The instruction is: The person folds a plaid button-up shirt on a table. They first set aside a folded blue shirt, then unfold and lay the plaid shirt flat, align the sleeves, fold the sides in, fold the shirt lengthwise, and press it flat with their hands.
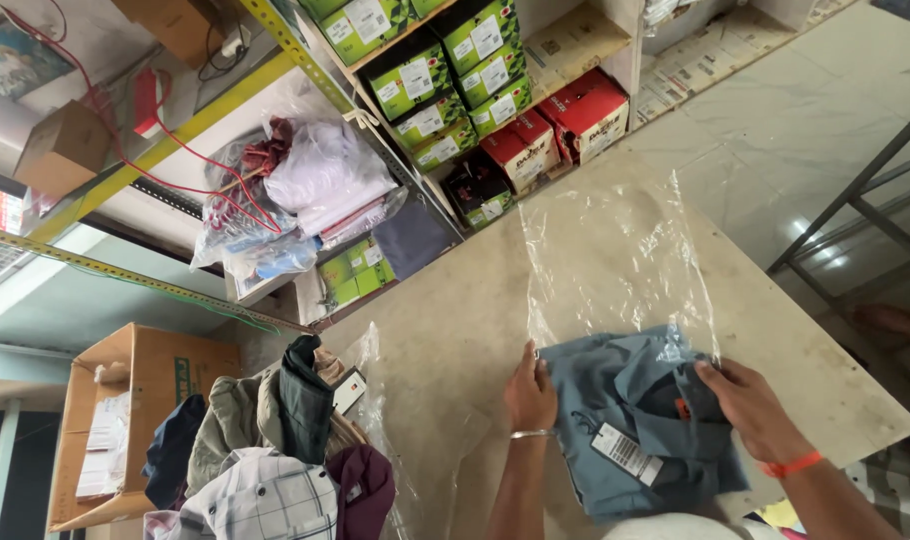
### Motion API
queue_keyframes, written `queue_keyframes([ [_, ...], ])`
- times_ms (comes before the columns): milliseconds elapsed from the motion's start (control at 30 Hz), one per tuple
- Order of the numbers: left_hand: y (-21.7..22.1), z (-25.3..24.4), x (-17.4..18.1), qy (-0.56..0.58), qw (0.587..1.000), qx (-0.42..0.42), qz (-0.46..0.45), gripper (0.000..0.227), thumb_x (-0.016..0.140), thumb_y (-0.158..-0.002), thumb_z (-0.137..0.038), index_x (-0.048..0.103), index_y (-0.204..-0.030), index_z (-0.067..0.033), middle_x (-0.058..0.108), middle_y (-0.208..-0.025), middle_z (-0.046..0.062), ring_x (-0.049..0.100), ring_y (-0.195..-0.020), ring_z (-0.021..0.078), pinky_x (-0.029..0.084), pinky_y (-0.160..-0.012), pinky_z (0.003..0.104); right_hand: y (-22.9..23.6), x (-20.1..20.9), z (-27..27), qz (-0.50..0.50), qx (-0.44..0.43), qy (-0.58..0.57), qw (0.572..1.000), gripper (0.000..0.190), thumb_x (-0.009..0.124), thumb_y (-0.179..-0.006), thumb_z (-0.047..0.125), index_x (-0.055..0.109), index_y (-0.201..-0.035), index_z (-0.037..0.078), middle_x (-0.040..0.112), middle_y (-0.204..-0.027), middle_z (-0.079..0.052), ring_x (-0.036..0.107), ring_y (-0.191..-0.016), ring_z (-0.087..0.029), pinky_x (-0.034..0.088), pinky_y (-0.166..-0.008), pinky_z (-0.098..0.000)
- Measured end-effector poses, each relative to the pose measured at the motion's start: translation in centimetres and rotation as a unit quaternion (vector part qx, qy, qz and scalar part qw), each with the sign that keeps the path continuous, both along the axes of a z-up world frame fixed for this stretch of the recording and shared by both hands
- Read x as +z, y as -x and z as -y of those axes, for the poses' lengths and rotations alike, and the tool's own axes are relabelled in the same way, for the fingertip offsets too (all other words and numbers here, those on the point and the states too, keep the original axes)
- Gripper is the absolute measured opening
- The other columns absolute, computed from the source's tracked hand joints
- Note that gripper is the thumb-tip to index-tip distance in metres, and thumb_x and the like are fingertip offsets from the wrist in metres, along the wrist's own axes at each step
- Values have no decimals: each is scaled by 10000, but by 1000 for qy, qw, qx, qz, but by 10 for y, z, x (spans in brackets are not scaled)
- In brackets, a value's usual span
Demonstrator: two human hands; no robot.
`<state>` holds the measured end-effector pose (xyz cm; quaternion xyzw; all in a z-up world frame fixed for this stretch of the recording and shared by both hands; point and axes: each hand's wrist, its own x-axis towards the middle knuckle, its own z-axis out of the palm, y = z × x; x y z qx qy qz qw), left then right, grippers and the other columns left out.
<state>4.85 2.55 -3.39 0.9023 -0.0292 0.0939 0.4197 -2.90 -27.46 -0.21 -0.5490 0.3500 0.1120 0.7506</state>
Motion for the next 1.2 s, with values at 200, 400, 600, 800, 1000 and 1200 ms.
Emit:
queue_keyframes([
  [200, 28, -14, -3, 53, 998, -16, 4, 448, 587, -960, -69, 592, -1406, -34, 733, -1090, 247, 732, -952, 394, 575, -812, 441, 19, -40, 40, -40, 124, 68, 989, 542, 653, -971, 338, 696, -1334, -63, 737, -1253, -108, 594, -1201, -154, 368, -1068, -314],
  [400, 66, -29, 7, -7, 992, -16, -126, 498, 602, -970, -99, 562, -1467, -107, 734, -956, 254, 720, -859, 407, 558, -777, 461, 46, -57, 57, -124, 209, 90, 966, 528, 673, -954, 347, 723, -1322, -30, 761, -1174, -170, 664, -1145, -241, 392, -1075, -366],
  [600, 109, -34, 26, 33, 997, -55, -52, 473, 586, -963, -63, 583, -1435, -93, 754, -1100, 243, 757, -868, 379, 590, -748, 415, 75, -80, 75, -132, 324, 124, 929, 434, 638, -1017, 371, 744, -1208, -4, 764, -990, -146, 622, -886, -227, 544, -867, -394],
  [800, 162, -42, 31, -60, 995, -71, -23, 454, 628, -936, -34, 637, -1390, -32, 753, -1094, 265, 760, -961, 392, 576, -834, 426, 76, -16, 65, -201, 455, 85, 863, 409, 601, -1028, 377, 726, -1226, 42, 815, -1089, -71, 749, -1019, -166, 583, -971, -288],
  [1000, 175, -45, 17, 162, 944, -7, -287, 493, 572, -940, 18, 636, -1415, -95, 755, -851, 119, 743, -773, 123, 625, -738, 284, 89, -48, 82, -130, 398, 66, 906, 359, 677, -988, 273, 756, -1185, -17, 802, -1020, -150, 646, -936, -206, 558, -919, -375],
  [1200, 118, -49, 128, 243, 946, -54, -205, 637, 505, -878, 120, 585, -1474, -91, 667, -821, 30, 621, -685, 81, 569, -655, 262, 40, 2, 69, 30, 244, 70, 967, 392, 581, -985, 156, 671, -1288, -76, 829, -1010, -169, 735, -918, -227, 573, -867, -385],
])
